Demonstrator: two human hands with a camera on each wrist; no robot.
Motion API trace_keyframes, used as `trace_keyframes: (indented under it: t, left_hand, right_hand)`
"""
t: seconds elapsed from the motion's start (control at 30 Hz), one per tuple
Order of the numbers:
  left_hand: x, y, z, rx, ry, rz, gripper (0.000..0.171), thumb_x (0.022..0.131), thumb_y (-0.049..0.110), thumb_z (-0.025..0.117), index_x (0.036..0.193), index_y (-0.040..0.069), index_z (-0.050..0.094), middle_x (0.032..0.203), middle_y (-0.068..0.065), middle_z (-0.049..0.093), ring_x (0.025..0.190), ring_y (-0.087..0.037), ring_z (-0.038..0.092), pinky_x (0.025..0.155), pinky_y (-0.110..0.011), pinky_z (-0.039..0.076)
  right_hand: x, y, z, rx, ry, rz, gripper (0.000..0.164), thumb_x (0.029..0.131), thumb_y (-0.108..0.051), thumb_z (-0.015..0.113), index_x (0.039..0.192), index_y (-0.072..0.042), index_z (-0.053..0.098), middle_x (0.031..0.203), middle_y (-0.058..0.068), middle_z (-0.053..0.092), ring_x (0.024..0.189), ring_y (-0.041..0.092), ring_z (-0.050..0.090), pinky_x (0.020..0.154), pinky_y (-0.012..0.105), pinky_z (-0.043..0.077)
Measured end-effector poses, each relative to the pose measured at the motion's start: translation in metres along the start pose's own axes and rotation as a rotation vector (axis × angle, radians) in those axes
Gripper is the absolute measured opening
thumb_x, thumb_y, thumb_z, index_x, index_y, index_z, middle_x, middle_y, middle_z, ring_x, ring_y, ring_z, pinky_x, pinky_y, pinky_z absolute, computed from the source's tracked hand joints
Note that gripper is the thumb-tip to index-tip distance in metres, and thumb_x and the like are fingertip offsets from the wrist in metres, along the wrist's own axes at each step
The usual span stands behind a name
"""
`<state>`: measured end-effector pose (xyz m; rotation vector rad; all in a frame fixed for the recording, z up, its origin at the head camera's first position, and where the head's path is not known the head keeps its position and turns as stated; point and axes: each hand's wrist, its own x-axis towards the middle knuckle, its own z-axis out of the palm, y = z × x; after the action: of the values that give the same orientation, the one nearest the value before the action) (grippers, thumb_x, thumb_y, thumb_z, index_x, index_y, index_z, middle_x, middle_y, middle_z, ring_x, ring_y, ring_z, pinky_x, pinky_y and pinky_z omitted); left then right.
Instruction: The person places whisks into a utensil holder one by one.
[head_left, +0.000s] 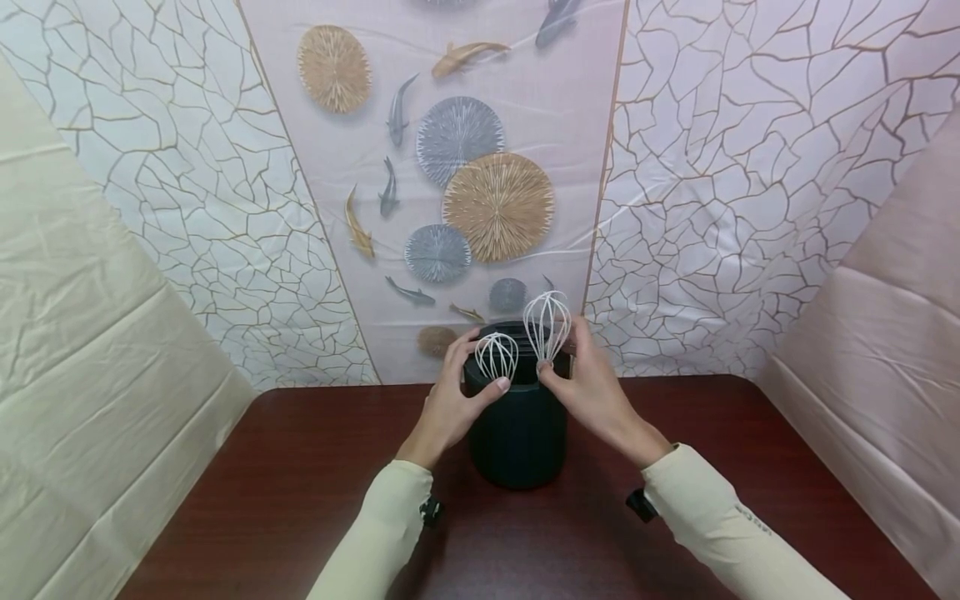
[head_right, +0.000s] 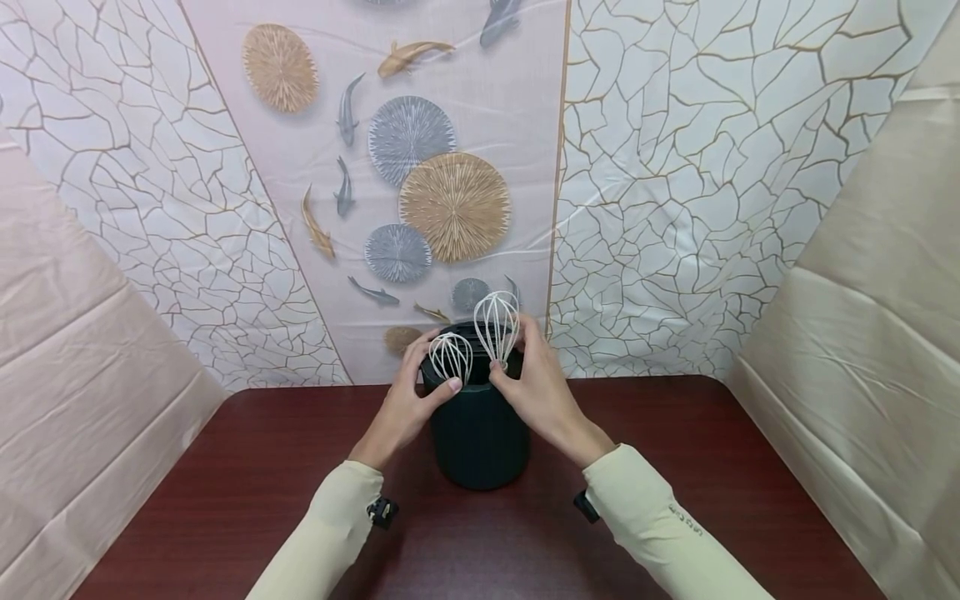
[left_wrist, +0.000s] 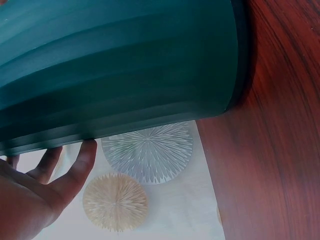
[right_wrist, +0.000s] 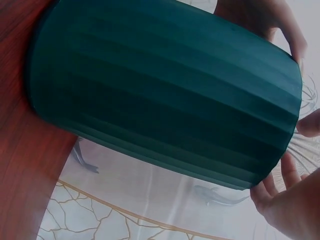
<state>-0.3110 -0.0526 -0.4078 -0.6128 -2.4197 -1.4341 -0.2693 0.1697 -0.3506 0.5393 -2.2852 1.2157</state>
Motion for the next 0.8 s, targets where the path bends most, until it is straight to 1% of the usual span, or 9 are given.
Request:
trace_keyframes:
  t: [0.1, 0.2, 0.3, 0.4, 0.5, 0.57, 0.63, 0.7, 0.8]
  left_hand:
    - [0.000, 0.000, 0.000, -0.002, -0.001, 0.001, 0.074, 0.093, 0.060, 0.071, 0.155, 0.027, 0.047, 0.169, 0.019, 0.027, 0.152, -0.020, 0.036, 0.119, -0.063, 0.032]
    - [0.001, 0.000, 0.000, -0.005, -0.002, 0.008, 0.073, 0.093, 0.058, 0.072, 0.154, 0.027, 0.047, 0.169, 0.018, 0.027, 0.152, -0.021, 0.038, 0.119, -0.063, 0.033]
    - [0.001, 0.000, 0.000, 0.000, -0.005, 0.005, 0.073, 0.093, 0.059, 0.071, 0.154, 0.028, 0.047, 0.169, 0.017, 0.027, 0.151, -0.020, 0.038, 0.118, -0.062, 0.034]
    - [0.000, 0.000, -0.001, 0.002, -0.006, -0.002, 0.074, 0.093, 0.061, 0.071, 0.154, 0.028, 0.047, 0.169, 0.019, 0.026, 0.151, -0.019, 0.038, 0.118, -0.063, 0.033]
    - [0.001, 0.001, 0.000, 0.003, -0.007, -0.004, 0.074, 0.093, 0.062, 0.071, 0.154, 0.028, 0.047, 0.168, 0.020, 0.026, 0.152, -0.019, 0.037, 0.118, -0.064, 0.032]
    - [0.001, 0.001, 0.000, 0.006, -0.007, -0.002, 0.074, 0.093, 0.062, 0.070, 0.154, 0.028, 0.047, 0.168, 0.021, 0.026, 0.152, -0.018, 0.036, 0.118, -0.065, 0.031]
    - [0.002, 0.000, 0.000, 0.008, -0.007, 0.001, 0.074, 0.092, 0.063, 0.070, 0.153, 0.028, 0.048, 0.167, 0.022, 0.027, 0.152, -0.018, 0.035, 0.118, -0.065, 0.030]
    - [0.001, 0.000, 0.000, 0.012, -0.006, 0.001, 0.074, 0.092, 0.065, 0.069, 0.153, 0.028, 0.048, 0.167, 0.023, 0.027, 0.152, -0.017, 0.035, 0.118, -0.065, 0.031]
    - [0.001, 0.000, -0.001, 0.011, -0.005, 0.005, 0.074, 0.091, 0.065, 0.070, 0.152, 0.028, 0.049, 0.167, 0.023, 0.027, 0.152, -0.018, 0.035, 0.118, -0.065, 0.031]
  right_hand:
    - [0.000, 0.000, 0.002, -0.013, 0.005, 0.005, 0.064, 0.089, 0.000, 0.070, 0.146, 0.000, 0.041, 0.135, 0.026, 0.062, 0.129, 0.039, 0.059, 0.108, 0.057, 0.044]
    - [0.000, 0.002, 0.004, -0.037, 0.018, 0.008, 0.058, 0.086, 0.002, 0.071, 0.139, 0.002, 0.046, 0.131, 0.024, 0.060, 0.126, 0.040, 0.056, 0.108, 0.056, 0.043]
    - [-0.001, 0.004, 0.008, -0.049, 0.033, 0.011, 0.053, 0.084, 0.003, 0.071, 0.132, 0.003, 0.049, 0.128, 0.023, 0.057, 0.122, 0.039, 0.054, 0.107, 0.054, 0.042]
    - [-0.003, 0.005, 0.012, -0.026, 0.034, 0.029, 0.053, 0.085, 0.003, 0.069, 0.133, 0.003, 0.047, 0.127, 0.022, 0.060, 0.124, 0.038, 0.055, 0.109, 0.053, 0.041]
    - [-0.005, 0.004, 0.014, 0.014, 0.026, 0.058, 0.059, 0.088, 0.001, 0.070, 0.139, 0.003, 0.041, 0.124, 0.021, 0.065, 0.127, 0.037, 0.054, 0.111, 0.055, 0.038]
    - [-0.005, 0.003, 0.015, 0.033, 0.020, 0.076, 0.062, 0.092, -0.004, 0.073, 0.143, 0.002, 0.038, 0.122, 0.018, 0.066, 0.130, 0.037, 0.053, 0.114, 0.057, 0.036]
    - [-0.005, 0.003, 0.015, 0.040, 0.022, 0.085, 0.064, 0.094, -0.010, 0.075, 0.145, 0.001, 0.037, 0.122, 0.017, 0.064, 0.133, 0.037, 0.051, 0.116, 0.057, 0.034]
    - [-0.005, 0.002, 0.014, 0.039, 0.024, 0.091, 0.064, 0.097, -0.019, 0.076, 0.146, -0.002, 0.039, 0.122, 0.016, 0.062, 0.134, 0.036, 0.051, 0.117, 0.056, 0.034]
    - [-0.005, 0.003, 0.013, 0.038, 0.022, 0.102, 0.062, 0.098, -0.029, 0.076, 0.145, -0.005, 0.043, 0.126, 0.017, 0.060, 0.132, 0.036, 0.053, 0.115, 0.055, 0.037]
